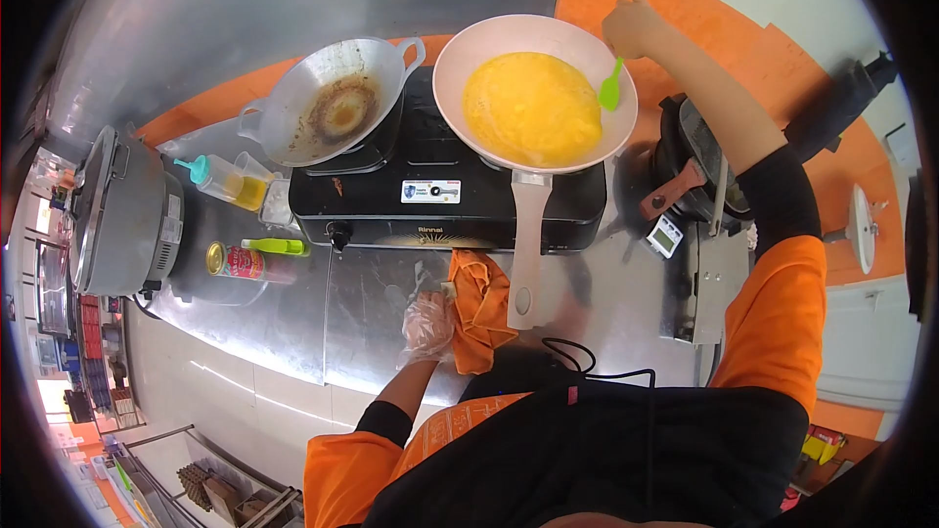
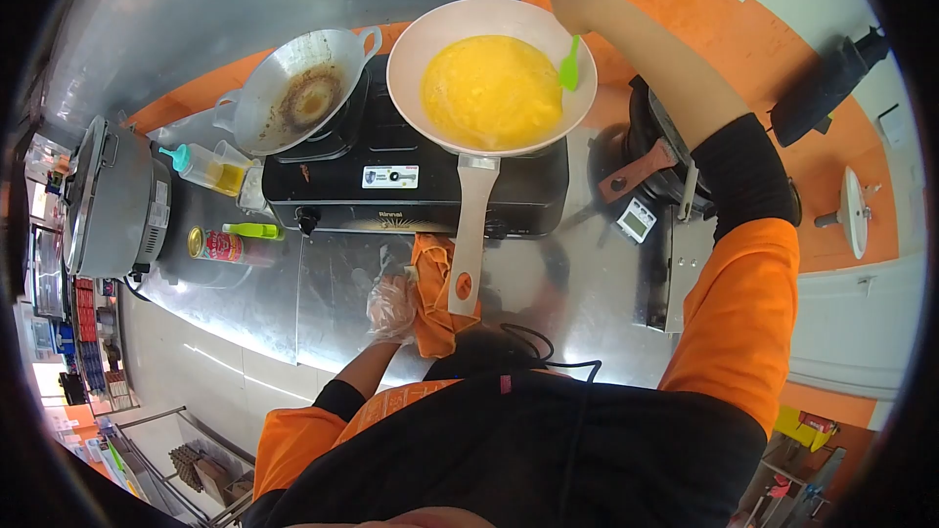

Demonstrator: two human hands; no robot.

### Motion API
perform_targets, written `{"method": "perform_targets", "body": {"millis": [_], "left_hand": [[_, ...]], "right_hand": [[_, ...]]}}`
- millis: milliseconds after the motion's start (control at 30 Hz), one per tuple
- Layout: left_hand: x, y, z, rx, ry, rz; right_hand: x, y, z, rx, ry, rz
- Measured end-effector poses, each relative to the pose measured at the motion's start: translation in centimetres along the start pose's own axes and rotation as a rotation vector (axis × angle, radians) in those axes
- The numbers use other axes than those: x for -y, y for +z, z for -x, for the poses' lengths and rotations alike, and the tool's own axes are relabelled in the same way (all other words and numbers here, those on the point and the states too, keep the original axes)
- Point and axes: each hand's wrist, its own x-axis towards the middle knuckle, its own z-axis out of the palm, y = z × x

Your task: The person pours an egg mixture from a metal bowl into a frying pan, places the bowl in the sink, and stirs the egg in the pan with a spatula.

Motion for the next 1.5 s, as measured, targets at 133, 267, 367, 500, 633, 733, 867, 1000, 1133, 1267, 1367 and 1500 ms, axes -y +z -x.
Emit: {"method": "perform_targets", "body": {"millis": [133,267,367,500,633,733,867,1000,1133,1267,1367,1500], "left_hand": [[0.0,0.0,-0.1,-0.008,0.014,-0.014],[0.4,0.6,0.0,-0.024,0.020,-0.008],[0.3,0.4,0.0,-0.029,0.026,-0.015],[0.2,0.2,0.0,-0.033,0.021,-0.018],[0.0,0.1,-0.1,-0.041,0.024,-0.015],[-0.4,-0.6,-0.3,-0.021,0.016,-0.001],[0.0,-0.2,-0.2,0.006,0.034,-0.023],[-0.3,-0.5,-0.2,0.020,0.017,-0.020],[-0.3,-0.4,-0.2,0.023,-0.003,-0.017],[-0.1,-0.2,-0.1,0.004,0.008,-0.025],[0.0,-0.1,-0.1,-0.018,0.030,-0.018],[0.0,-0.1,-0.2,-0.014,0.027,-0.028]], "right_hand": [[1.1,0.4,0.7,0.117,-0.020,-0.056],[2.8,-0.5,2.1,0.189,-0.318,-0.305],[0.9,-0.7,1.1,0.292,-0.309,-0.506],[-2.0,0.7,0.1,0.276,-0.347,-0.341],[-2.2,0.1,1.5,0.472,-0.293,-0.373],[-0.3,-1.0,2.9,0.579,-0.253,-0.475],[3.2,-1.0,2.0,0.579,-0.381,-0.769],[7.1,-2.0,0.0,0.432,-0.358,-0.933],[9.0,-1.9,-3.7,0.279,-0.280,-0.960],[9.1,0.0,-7.0,0.032,-0.274,-0.725],[8.7,2.0,-7.8,-0.057,-0.164,-0.675],[8.4,5.5,-8.6,-0.208,0.174,-0.733]]}}
